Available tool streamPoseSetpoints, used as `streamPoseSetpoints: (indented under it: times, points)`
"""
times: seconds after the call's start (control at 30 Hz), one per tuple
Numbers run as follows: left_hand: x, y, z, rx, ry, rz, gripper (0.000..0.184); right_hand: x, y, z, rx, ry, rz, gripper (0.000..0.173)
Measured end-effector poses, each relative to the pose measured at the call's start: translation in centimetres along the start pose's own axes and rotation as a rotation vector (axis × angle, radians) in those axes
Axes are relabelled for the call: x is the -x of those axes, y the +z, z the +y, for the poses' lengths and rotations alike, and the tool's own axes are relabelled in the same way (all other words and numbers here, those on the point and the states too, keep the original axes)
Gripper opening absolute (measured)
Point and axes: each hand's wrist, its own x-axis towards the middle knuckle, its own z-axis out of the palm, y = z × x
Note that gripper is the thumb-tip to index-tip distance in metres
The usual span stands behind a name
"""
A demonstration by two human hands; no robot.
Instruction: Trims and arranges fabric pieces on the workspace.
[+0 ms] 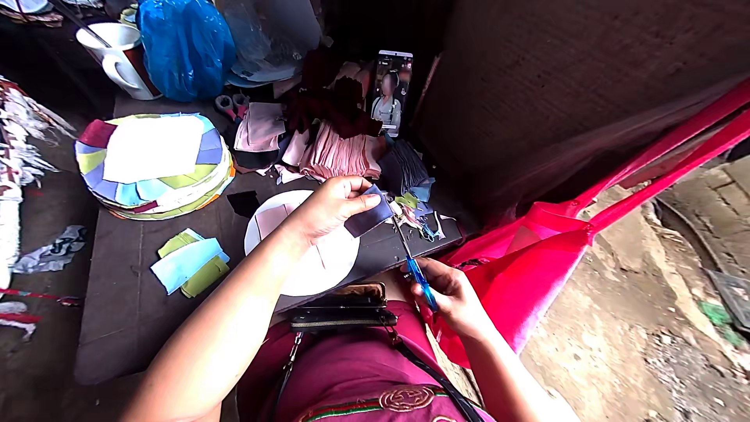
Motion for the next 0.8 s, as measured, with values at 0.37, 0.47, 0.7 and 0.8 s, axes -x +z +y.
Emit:
streamPoseSetpoints:
  times: [0.37,0.47,0.7,0.8]
  points:
    - [0.01,0.27,-0.25,-0.012,0.017,-0.022,0.009,-0.06,-0.16,0.57,-0.200,0.013,-0.145,0.059]
    - [-0.03,0.35,-0.44,-0.010,0.018,-0.037,0.009,-0.29,-0.03,0.53,-0.179,-0.008,-0.125,0.057]
    - [-0.06,0.60,-0.40,-0.058,-0.015,-0.027,0.008,-0.43,0.07,0.54,-0.129,-0.018,-0.091,0.048]
    - [-0.09,0.69,-0.53,-0.053,-0.014,-0.025,0.008,-0.37,0.12,0.47,-0.094,-0.018,-0.074,0.042]
